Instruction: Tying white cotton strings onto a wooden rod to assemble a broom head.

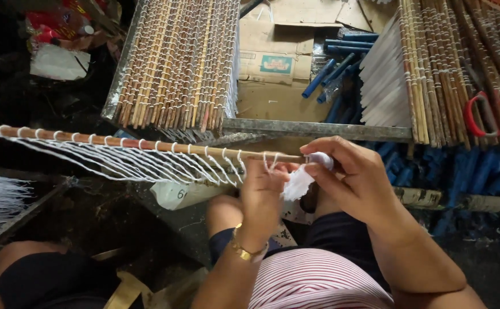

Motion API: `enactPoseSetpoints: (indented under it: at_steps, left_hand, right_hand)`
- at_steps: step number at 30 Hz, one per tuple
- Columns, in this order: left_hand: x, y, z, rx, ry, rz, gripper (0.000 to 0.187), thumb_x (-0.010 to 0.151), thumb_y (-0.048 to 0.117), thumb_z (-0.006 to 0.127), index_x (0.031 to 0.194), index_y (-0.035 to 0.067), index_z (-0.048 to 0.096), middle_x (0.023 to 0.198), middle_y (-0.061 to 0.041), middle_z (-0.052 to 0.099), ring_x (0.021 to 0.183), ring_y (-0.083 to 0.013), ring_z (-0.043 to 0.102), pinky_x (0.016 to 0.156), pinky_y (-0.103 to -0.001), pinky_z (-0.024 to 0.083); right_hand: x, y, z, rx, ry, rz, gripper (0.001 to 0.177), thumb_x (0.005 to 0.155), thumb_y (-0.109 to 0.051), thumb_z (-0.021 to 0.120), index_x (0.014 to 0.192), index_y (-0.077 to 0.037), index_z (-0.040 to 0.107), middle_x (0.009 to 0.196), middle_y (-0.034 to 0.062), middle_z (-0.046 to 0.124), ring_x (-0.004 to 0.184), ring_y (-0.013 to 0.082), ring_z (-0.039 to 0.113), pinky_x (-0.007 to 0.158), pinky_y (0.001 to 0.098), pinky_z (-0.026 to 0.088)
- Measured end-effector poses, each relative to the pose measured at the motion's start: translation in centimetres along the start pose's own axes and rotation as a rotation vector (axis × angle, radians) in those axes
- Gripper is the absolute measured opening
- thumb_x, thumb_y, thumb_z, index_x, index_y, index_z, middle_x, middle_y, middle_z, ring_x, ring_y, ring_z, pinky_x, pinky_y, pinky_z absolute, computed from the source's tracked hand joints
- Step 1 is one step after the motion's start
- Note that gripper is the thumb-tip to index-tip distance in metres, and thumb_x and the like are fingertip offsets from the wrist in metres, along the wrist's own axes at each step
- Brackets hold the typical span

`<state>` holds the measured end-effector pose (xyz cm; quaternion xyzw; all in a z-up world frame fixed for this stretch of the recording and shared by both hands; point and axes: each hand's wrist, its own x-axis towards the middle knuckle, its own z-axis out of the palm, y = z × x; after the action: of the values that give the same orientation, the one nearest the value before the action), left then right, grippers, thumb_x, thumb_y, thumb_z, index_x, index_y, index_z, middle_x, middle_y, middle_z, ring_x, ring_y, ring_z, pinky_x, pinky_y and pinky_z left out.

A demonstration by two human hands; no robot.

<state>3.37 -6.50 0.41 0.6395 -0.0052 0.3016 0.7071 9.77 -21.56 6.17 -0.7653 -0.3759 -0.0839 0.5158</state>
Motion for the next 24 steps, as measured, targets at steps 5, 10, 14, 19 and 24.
enactPoseSetpoints:
  at_steps: [5, 10, 14, 19, 24]
  left_hand:
    - [0.5, 0.4, -0.1, 0.278, -0.074, 0.233, 0.023, 0.09, 0.01, 0.078, 0.079, 0.006, 0.057, 0.09, -0.015, 0.072, 0.074, -0.0323, 0.067, 0.067, -0.037, 0.049]
    - [-0.6, -1.5, -1.6, 0.028, 0.071, 0.0, 0.015, 0.104, 0.008, 0.058, 0.092, 0.003, 0.066, 0.09, -0.013, 0.078, 0.082, -0.0177, 0.071, 0.082, -0.034, 0.056]
    - [-0.4, -1.8, -1.0, 0.097, -0.024, 0.077, 0.006, 0.094, 0.012, 0.073, 0.094, 0.007, 0.071, 0.093, -0.009, 0.074, 0.077, -0.0179, 0.062, 0.074, -0.03, 0.051]
    - [0.1, 0.0, -1.0, 0.014, -0.001, 0.063, 0.002, 0.097, 0.005, 0.067, 0.097, 0.004, 0.068, 0.093, -0.012, 0.069, 0.082, -0.0205, 0.064, 0.078, -0.033, 0.052]
    - [-0.7, -1.9, -0.3, -0.289, 0.061, -0.172, 0.009, 0.1, 0.005, 0.06, 0.108, 0.005, 0.058, 0.094, -0.01, 0.069, 0.078, -0.0079, 0.057, 0.071, -0.02, 0.045]
  right_hand:
    - [0.2, -0.2, 0.2, 0.009, 0.001, -0.042, 0.018, 0.098, -0.013, 0.062, 0.112, -0.007, 0.073, 0.064, 0.0077, 0.059, 0.05, 0.0216, 0.054, 0.051, 0.0306, 0.05]
    - [-0.5, 1.0, 0.1, -0.027, 0.043, -0.001, 0.016, 0.094, -0.008, 0.066, 0.106, -0.012, 0.076, 0.07, 0.006, 0.066, 0.054, 0.0215, 0.06, 0.054, 0.0294, 0.052]
    - [-0.4, 0.5, 0.4, 0.011, 0.039, 0.016, 0.017, 0.094, -0.006, 0.065, 0.105, -0.011, 0.076, 0.068, 0.0077, 0.067, 0.053, 0.0217, 0.059, 0.054, 0.0288, 0.052]
    - [-0.7, 0.5, 0.3, 0.017, 0.061, 0.033, 0.017, 0.093, -0.005, 0.067, 0.104, -0.011, 0.076, 0.067, 0.0076, 0.065, 0.051, 0.0176, 0.056, 0.052, 0.0279, 0.051]
    - [-0.3, 0.4, 0.1, 0.019, 0.06, 0.03, 0.015, 0.095, -0.007, 0.065, 0.104, -0.01, 0.076, 0.066, 0.0078, 0.064, 0.051, 0.0175, 0.053, 0.051, 0.028, 0.049]
